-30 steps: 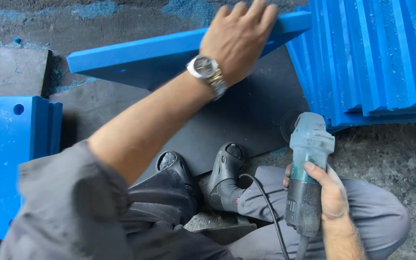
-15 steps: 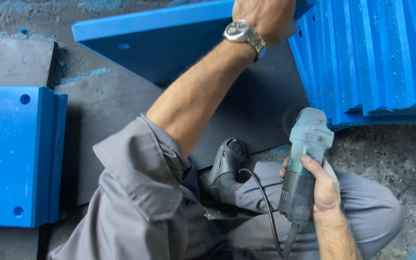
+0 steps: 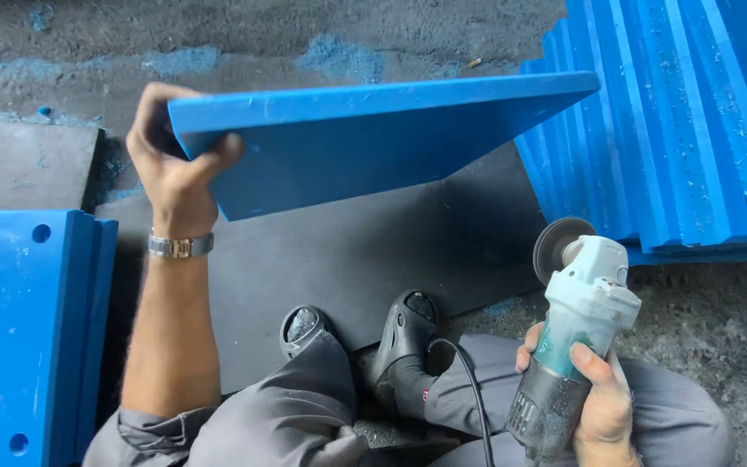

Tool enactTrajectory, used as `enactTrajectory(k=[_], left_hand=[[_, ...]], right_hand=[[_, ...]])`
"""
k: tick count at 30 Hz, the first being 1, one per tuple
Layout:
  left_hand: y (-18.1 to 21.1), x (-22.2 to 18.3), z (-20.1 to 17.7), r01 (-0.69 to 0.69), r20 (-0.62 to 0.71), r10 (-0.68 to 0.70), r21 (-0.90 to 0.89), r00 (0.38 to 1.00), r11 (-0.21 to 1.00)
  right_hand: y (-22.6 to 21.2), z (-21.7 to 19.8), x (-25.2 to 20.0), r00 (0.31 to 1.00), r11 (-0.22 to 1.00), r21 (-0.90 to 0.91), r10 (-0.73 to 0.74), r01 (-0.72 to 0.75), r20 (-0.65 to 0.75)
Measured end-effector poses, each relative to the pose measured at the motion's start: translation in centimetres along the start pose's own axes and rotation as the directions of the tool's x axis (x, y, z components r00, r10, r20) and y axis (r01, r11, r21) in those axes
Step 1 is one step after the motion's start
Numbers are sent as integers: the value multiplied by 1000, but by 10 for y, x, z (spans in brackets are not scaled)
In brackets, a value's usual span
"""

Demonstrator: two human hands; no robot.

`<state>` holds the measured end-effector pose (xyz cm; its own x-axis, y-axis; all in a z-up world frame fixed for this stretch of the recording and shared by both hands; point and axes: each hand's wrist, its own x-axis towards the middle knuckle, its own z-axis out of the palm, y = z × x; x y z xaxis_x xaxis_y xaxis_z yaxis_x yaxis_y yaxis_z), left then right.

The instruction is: Using a hand-held angle grinder to smooth the edges of blue plastic blocks.

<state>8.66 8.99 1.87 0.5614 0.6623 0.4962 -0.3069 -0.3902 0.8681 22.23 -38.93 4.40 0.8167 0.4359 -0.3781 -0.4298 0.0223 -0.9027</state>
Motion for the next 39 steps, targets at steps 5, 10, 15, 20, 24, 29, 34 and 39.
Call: enactTrajectory(k=[5,10,15,20,24,29,34,39], left_hand=[[-36,-66,-42,143,-113,-169,-207,979,968],[-46,-102,-62,201,-162,-221,-128,962,971],[-36,-92,-46,188,-302,-203,-80,931,979],[-47,-91,-56,141,-235,-154,-72,960,987],[-53,-101,-59,105,-200,-102,1,974,995],[-48,-105,-59,120,-197,-119,-5,973,993],[-50,-117,-59,98,-184,-109,-65,977,993],[-60,-131,-64,28,-212,-22,24,977,999]], right_hand=[[-4,6,2,996,998,-16,-61,62,64],[5,9,2,994,998,-69,19,-11,110],[8,14,2,983,991,-129,-22,46,182],[12,12,3,980,985,-159,-32,63,194],[11,14,4,979,987,-150,-30,61,201],[-10,18,20,972,990,-113,-60,87,227],[-32,10,44,977,977,-186,-69,107,201],[-42,7,60,987,962,-252,-74,108,144]])
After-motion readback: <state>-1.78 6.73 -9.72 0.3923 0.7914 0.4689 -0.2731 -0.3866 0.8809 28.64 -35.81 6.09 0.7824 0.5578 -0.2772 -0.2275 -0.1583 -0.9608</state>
